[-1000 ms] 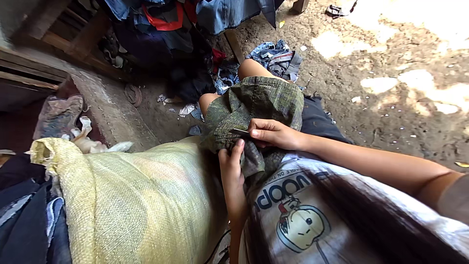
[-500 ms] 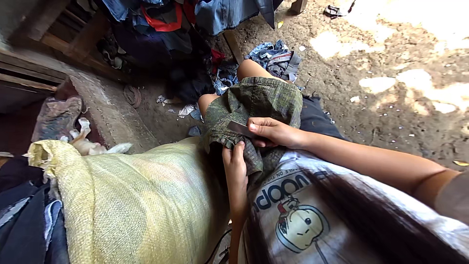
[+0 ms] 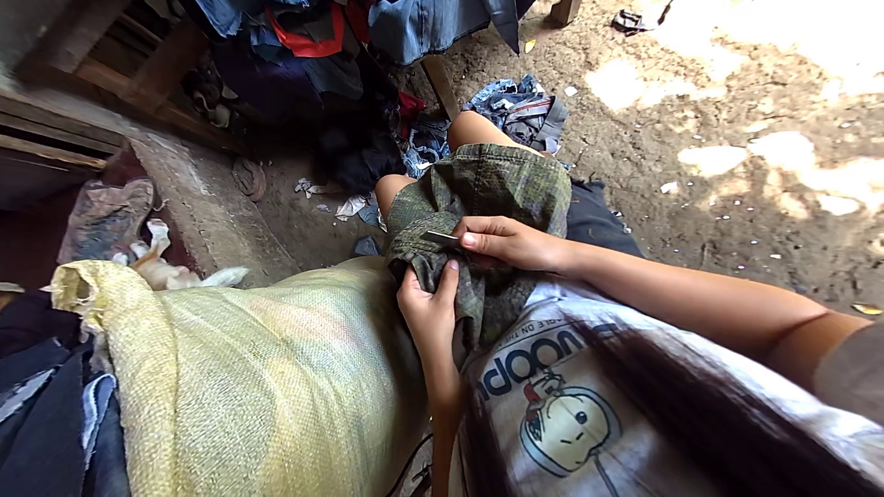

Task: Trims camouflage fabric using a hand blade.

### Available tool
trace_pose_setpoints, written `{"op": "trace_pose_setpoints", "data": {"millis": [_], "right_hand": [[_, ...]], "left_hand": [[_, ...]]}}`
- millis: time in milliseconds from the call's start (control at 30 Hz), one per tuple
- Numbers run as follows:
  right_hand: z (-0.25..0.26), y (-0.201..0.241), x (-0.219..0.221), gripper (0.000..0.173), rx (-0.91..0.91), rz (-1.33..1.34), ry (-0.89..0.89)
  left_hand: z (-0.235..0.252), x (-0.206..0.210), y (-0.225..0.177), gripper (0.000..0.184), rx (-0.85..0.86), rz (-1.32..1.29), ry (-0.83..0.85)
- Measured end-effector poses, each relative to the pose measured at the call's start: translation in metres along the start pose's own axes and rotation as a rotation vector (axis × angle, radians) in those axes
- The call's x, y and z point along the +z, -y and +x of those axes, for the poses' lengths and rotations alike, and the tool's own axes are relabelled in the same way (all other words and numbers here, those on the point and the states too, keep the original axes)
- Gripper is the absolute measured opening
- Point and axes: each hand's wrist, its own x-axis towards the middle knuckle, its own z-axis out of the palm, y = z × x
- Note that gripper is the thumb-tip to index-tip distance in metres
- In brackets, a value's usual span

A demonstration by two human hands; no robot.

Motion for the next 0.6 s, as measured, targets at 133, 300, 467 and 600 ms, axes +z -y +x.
{"op": "trace_pose_setpoints", "data": {"millis": [133, 300, 467, 600], "right_hand": [[0.001, -0.001, -0.003, 0.025, -0.076, -0.193, 0.005], [-0.001, -0.008, -0.006, 0.049, -0.187, -0.401, -0.064], [0.013, -0.006, -0.013, 0.028, -0.491, -0.593, -0.114], [0.021, -0.002, -0.012, 0.016, -0.589, -0.680, -0.065]], "left_hand": [[0.002, 0.000, -0.004, 0.021, -0.043, -0.054, -0.026], [-0.001, 0.002, -0.011, 0.020, -0.126, -0.161, -0.038], [-0.002, 0.000, -0.017, 0.022, -0.155, -0.155, -0.010], [0.001, -0.004, -0.017, 0.023, -0.155, -0.141, 0.008]]}}
